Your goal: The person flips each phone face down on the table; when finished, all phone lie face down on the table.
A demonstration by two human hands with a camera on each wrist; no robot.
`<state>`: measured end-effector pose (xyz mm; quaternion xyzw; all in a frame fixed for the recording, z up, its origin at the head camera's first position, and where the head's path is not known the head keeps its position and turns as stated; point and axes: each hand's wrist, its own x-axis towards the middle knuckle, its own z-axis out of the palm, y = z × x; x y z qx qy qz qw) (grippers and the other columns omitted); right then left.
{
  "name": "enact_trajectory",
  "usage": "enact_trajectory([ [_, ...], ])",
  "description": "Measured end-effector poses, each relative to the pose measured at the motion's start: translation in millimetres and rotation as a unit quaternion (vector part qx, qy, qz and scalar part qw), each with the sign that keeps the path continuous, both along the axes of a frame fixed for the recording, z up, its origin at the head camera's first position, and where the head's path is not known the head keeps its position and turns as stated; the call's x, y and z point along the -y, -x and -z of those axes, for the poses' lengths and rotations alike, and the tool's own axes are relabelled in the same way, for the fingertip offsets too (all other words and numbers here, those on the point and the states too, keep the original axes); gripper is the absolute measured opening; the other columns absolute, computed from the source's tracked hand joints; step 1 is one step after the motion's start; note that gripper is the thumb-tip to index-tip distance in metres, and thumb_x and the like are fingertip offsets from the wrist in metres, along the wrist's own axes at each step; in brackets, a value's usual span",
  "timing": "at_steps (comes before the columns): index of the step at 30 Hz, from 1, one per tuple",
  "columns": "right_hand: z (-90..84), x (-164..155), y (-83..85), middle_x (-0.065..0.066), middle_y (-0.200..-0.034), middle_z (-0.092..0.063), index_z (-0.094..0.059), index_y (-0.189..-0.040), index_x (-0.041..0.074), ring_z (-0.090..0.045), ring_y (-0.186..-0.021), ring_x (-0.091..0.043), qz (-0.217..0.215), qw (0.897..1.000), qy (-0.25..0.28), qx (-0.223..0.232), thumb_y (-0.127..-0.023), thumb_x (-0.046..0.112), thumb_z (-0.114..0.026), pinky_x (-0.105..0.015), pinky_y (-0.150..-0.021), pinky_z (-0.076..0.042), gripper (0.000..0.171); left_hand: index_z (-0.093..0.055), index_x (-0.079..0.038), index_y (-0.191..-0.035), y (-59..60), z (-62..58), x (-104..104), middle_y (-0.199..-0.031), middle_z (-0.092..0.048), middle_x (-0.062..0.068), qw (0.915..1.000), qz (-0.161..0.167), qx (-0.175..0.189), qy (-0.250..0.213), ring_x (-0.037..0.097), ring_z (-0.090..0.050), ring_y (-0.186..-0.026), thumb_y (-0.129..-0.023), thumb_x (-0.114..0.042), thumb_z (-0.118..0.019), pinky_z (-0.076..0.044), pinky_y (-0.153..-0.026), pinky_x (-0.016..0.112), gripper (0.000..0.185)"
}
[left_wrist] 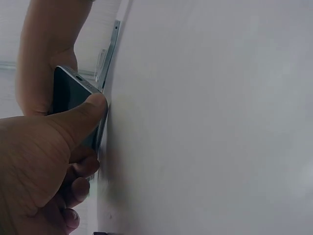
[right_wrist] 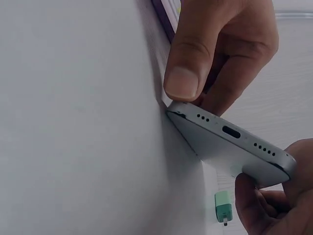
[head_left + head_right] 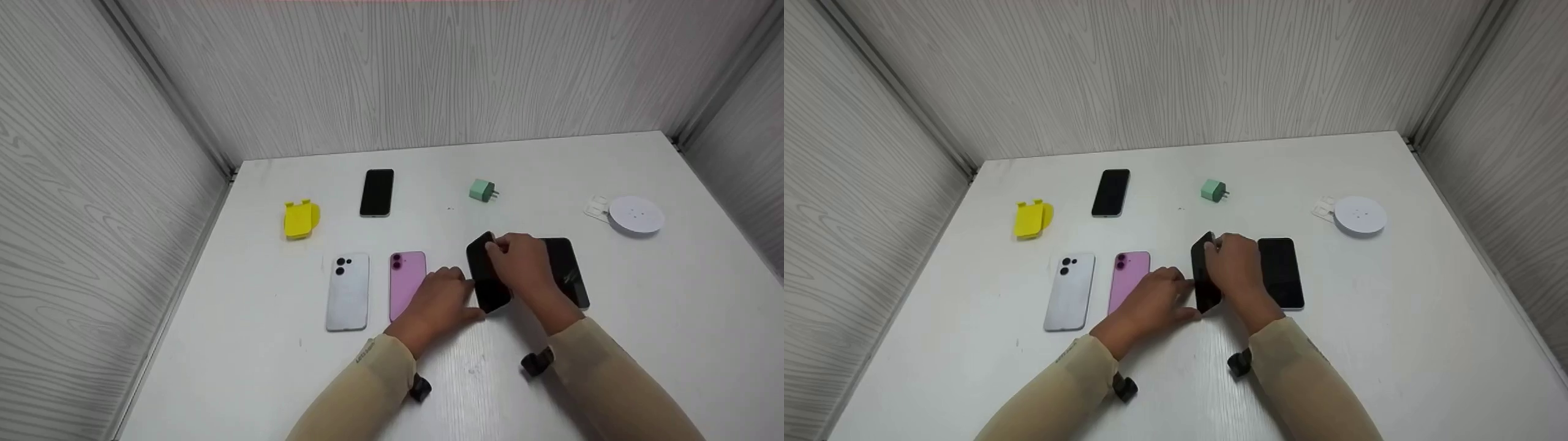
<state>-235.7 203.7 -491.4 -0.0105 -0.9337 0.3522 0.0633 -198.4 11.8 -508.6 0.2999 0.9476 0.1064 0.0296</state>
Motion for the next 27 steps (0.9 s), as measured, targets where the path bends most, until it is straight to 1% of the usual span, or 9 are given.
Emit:
enact_trajectory([
  [3,-1.6,2,-8.7,-0.020,-0.110,-0.082,-0.083,-0.114,-0.001,-0.076,-0.106,-0.040,-0.010,1.000,0.005,-0.001,-0.107,0.028,-0.067,-0.054,-0.091,-0.060,0.034,-0.080,-0.015,-0.116,0.5,-0.5,1,-0.114,-0.072,0.002,0.9999,-0.005,0.011,-0.003,0.022,-0.065,-0.110,-0.094,-0.056,-0.082,-0.054,-0.099,0.037,0.046],
  [5,-3.0,3,-15.7,-0.017,-0.105,-0.083,-0.084,-0.110,0.001,-0.076,-0.100,-0.036,-0.019,1.000,0.013,0.001,-0.107,0.029,-0.067,-0.050,-0.085,-0.060,0.033,-0.080,-0.015,-0.117,0.5,-0.9,2,-0.114,-0.071,0.002,0.9998,-0.007,0.016,-0.007,0.022,-0.065,-0.109,-0.094,-0.055,-0.083,-0.054,-0.099,0.037,0.046],
  [8,-2.9,4,-26.5,-0.011,-0.094,-0.082,-0.085,-0.102,0.005,-0.072,-0.086,-0.028,-0.032,0.999,0.023,0.006,-0.107,0.029,-0.069,-0.040,-0.073,-0.055,0.030,-0.081,-0.015,-0.118,1.0,-0.6,2,-0.112,-0.071,0.002,0.9997,-0.008,0.019,-0.013,0.021,-0.063,-0.106,-0.093,-0.053,-0.085,-0.053,-0.098,0.036,0.046],
  [11,-1.8,2,-37.2,-0.006,-0.086,-0.079,-0.084,-0.098,0.009,-0.066,-0.079,-0.022,-0.044,0.998,0.035,0.016,-0.107,0.030,-0.069,-0.035,-0.070,-0.049,0.028,-0.081,-0.015,-0.119,1.5,-0.5,2,-0.111,-0.071,0.002,0.9996,-0.007,0.022,-0.018,0.020,-0.063,-0.105,-0.092,-0.052,-0.086,-0.053,-0.097,0.035,0.046],
  [14,-0.5,1,-47.3,-0.004,-0.087,-0.077,-0.083,-0.101,0.010,-0.064,-0.081,-0.020,-0.058,0.997,0.042,0.028,-0.108,0.031,-0.068,-0.034,-0.072,-0.048,0.026,-0.080,-0.015,-0.122,3.8,-1.2,2,-0.112,-0.070,0.001,0.9990,-0.008,0.036,-0.027,0.020,-0.062,-0.105,-0.092,-0.051,-0.087,-0.053,-0.095,0.034,0.047],
  [17,-1.4,0,-58.2,-0.006,-0.092,-0.077,-0.082,-0.110,0.009,-0.068,-0.077,-0.017,-0.076,0.993,0.074,0.052,-0.109,0.031,-0.068,-0.033,-0.070,-0.051,0.026,-0.080,-0.015,-0.121,8.8,-2.6,4,-0.110,-0.071,0.002,0.9980,-0.007,0.050,-0.038,0.020,-0.062,-0.103,-0.093,-0.048,-0.086,-0.053,-0.092,0.035,0.043],
  [22,-1.3,1,-71.5,-0.014,-0.108,-0.074,-0.076,-0.133,0.006,-0.074,-0.076,-0.017,-0.089,0.983,0.136,0.088,-0.109,0.028,-0.068,-0.031,-0.066,-0.059,0.034,-0.079,-0.015,-0.130,18.6,-7.7,9,-0.113,-0.073,0.004,0.9961,-0.005,0.068,-0.057,0.021,-0.064,-0.104,-0.098,-0.044,-0.082,-0.054,-0.092,0.035,0.044],
  [24,-1.1,1,-75.2,-0.015,-0.112,-0.072,-0.073,-0.138,0.006,-0.074,-0.079,-0.017,-0.092,0.981,0.143,0.094,-0.109,0.027,-0.068,-0.031,-0.067,-0.060,0.037,-0.078,-0.015,-0.135,21.7,-9.6,11,-0.113,-0.074,0.004,0.9942,-0.007,0.081,-0.070,0.021,-0.063,-0.104,-0.100,-0.043,-0.080,-0.053,-0.093,0.035,0.045],
  [27,-1.9,3,-79.3,-0.015,-0.113,-0.072,-0.073,-0.140,0.007,-0.074,-0.081,-0.017,-0.097,0.982,0.137,0.089,-0.108,0.026,-0.069,-0.030,-0.067,-0.060,0.037,-0.078,-0.016,-0.137,26.2,-11.7,12,-0.112,-0.076,0.004,0.9889,-0.011,0.109,-0.101,0.020,-0.065,-0.104,-0.106,-0.037,-0.073,-0.054,-0.095,0.036,0.038],
])
